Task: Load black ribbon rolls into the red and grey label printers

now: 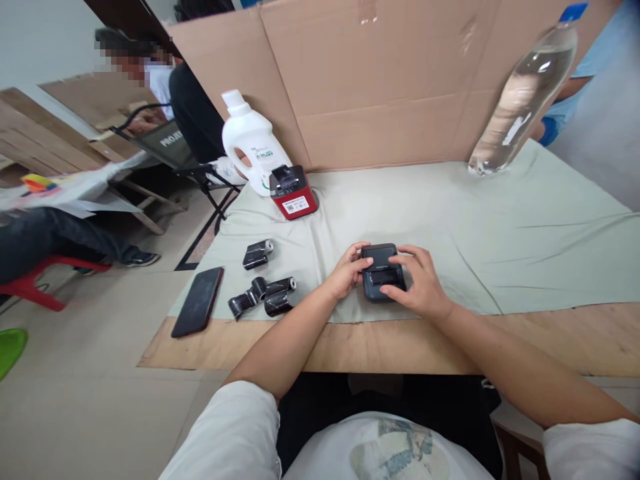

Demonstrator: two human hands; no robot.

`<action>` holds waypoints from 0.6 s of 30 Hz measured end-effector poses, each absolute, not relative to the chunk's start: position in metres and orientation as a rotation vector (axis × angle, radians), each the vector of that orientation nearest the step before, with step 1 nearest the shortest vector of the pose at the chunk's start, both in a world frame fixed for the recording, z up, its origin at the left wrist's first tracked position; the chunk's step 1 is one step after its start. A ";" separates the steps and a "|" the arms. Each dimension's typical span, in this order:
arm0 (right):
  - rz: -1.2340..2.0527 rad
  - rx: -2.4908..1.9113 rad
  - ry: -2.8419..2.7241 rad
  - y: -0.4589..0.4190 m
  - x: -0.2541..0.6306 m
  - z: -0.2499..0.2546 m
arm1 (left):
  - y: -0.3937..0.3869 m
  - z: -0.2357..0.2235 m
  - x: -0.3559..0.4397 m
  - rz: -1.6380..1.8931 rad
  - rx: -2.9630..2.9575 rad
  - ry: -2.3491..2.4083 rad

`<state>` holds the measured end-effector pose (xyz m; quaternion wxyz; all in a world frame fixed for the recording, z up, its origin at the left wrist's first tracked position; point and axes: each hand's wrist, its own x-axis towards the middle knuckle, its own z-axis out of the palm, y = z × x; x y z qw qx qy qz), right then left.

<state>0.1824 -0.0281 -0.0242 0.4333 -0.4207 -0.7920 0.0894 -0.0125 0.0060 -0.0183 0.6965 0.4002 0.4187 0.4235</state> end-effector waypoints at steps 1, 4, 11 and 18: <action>0.225 -1.144 -1.950 -0.032 0.178 -0.026 | 0.006 -0.019 -0.012 0.954 0.891 0.944; 0.216 -1.335 -2.031 -0.044 0.162 -0.030 | 0.004 -0.022 -0.010 0.974 0.927 0.981; 0.118 -1.311 -2.195 -0.021 0.172 -0.024 | 0.005 -0.027 -0.007 0.971 1.030 1.026; 0.009 -1.721 -1.857 0.114 0.279 -0.017 | 0.005 -0.029 -0.004 0.810 1.205 1.143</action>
